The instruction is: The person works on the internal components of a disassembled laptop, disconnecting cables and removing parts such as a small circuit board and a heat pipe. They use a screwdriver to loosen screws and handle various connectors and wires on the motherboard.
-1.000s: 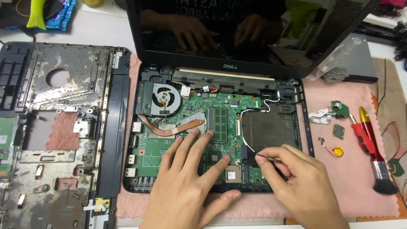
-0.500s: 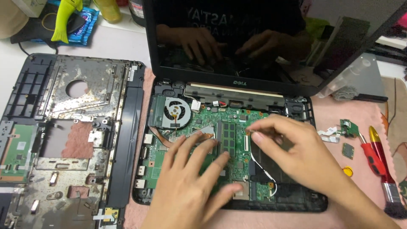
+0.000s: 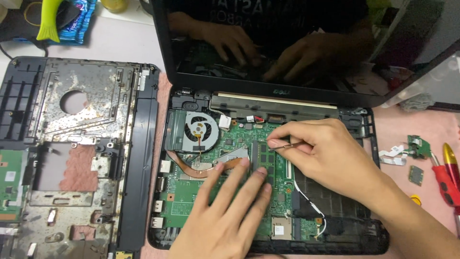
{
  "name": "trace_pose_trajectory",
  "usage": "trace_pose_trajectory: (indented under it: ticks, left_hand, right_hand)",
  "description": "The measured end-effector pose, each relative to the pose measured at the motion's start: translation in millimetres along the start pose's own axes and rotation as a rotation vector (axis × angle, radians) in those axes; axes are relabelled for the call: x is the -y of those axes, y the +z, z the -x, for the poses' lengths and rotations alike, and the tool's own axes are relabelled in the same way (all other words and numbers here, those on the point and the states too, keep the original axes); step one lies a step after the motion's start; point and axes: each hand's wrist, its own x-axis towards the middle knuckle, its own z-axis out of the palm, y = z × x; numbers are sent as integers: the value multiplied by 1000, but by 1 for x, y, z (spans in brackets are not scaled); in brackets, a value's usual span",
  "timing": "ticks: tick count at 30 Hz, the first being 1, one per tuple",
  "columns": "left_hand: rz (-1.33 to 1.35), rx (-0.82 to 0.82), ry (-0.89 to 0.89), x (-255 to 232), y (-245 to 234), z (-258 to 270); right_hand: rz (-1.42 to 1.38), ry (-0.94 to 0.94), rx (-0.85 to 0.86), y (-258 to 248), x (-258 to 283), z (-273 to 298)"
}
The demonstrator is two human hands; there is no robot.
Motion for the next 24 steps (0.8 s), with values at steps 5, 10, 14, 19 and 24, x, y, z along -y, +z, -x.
trace_pose_trajectory:
  ticks: [5,10,14,19,24]
  left_hand:
    - [45,62,0,2,1,2]
    - [64,60,-19,1,0,1]
    - [54,43,-26,1,3,1]
    - [32,53,-14,2,7,6]
    - [88,46,-41,-1,3,6]
  right_hand:
    - [-66,80,16,6,-4,-1]
    - [-128,140,-27,11,-3,-2]
    - [-159,148,-42,12,-5,-3]
    - [-196,161,-40,8,-2,-4]
    - [-108,244,-61,0,5,2]
